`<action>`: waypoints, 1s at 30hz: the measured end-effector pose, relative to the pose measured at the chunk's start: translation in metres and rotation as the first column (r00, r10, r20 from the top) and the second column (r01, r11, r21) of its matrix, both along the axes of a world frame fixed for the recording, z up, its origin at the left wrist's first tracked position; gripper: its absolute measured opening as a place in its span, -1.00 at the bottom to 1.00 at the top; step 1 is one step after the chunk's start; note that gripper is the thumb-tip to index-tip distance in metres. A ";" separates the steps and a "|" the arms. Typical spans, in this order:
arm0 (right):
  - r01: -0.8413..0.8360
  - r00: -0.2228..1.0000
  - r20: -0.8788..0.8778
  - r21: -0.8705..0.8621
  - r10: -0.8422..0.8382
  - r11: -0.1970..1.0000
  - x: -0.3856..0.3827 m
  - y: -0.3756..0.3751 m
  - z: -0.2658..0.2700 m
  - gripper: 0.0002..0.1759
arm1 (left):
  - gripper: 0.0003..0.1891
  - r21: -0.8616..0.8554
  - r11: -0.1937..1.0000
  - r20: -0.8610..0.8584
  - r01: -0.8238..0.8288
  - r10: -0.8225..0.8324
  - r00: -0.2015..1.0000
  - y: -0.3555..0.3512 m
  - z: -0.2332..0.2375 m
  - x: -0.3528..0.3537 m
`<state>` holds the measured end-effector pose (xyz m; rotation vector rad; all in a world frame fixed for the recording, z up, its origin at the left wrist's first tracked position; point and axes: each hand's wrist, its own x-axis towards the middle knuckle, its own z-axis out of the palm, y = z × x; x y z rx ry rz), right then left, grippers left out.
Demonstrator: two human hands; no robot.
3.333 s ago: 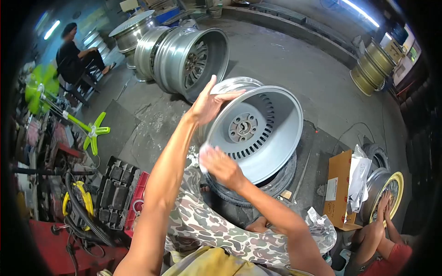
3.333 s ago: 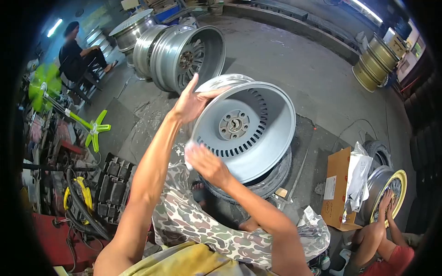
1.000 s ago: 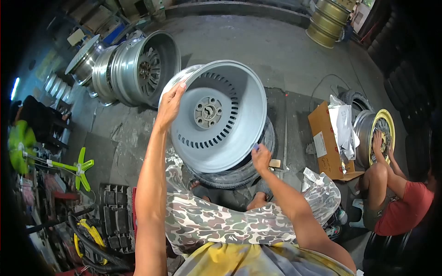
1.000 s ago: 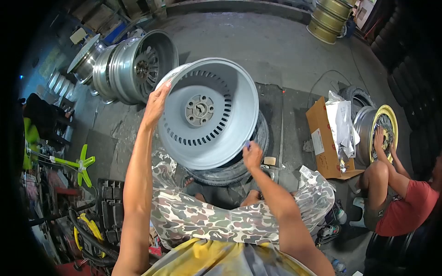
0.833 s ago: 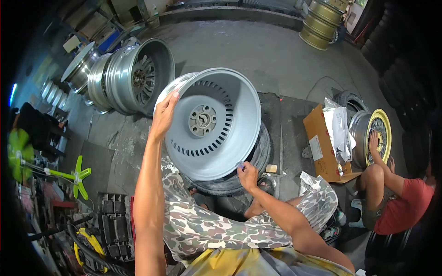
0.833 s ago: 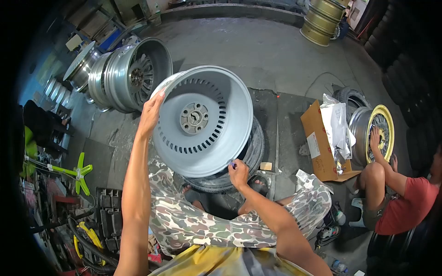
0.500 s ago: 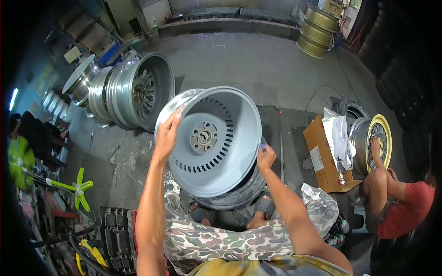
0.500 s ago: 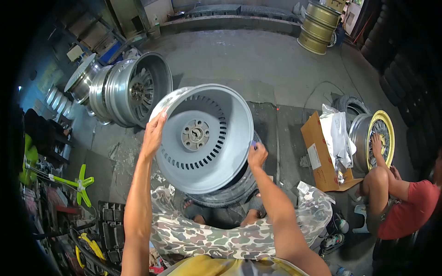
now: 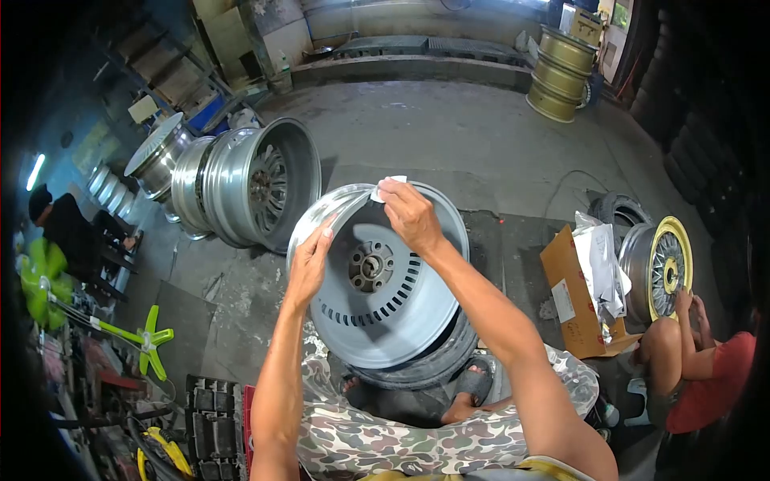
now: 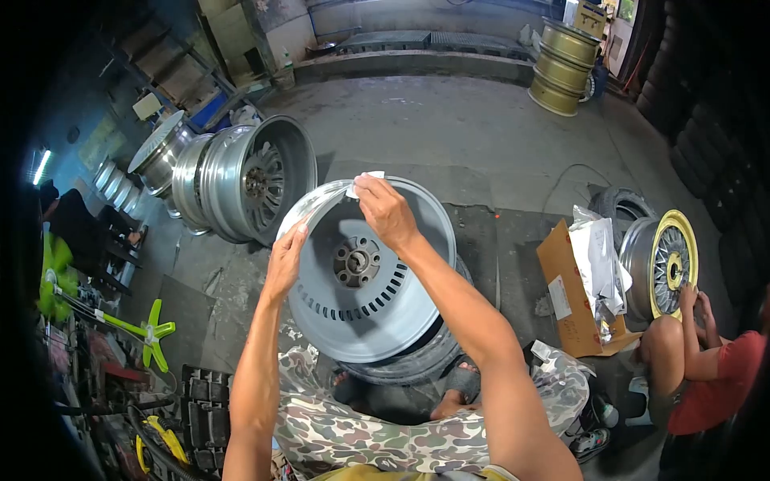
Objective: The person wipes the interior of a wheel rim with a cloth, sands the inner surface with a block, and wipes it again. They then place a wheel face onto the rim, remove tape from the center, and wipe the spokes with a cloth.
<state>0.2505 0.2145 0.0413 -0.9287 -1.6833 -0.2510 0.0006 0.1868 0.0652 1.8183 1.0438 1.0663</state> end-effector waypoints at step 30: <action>-0.170 0.965 -0.221 -0.938 -0.144 0.302 -0.018 -0.256 -0.187 -0.75 | -0.50 0.004 0.997 0.061 -0.079 0.078 0.995 0.016 -0.018 -0.008</action>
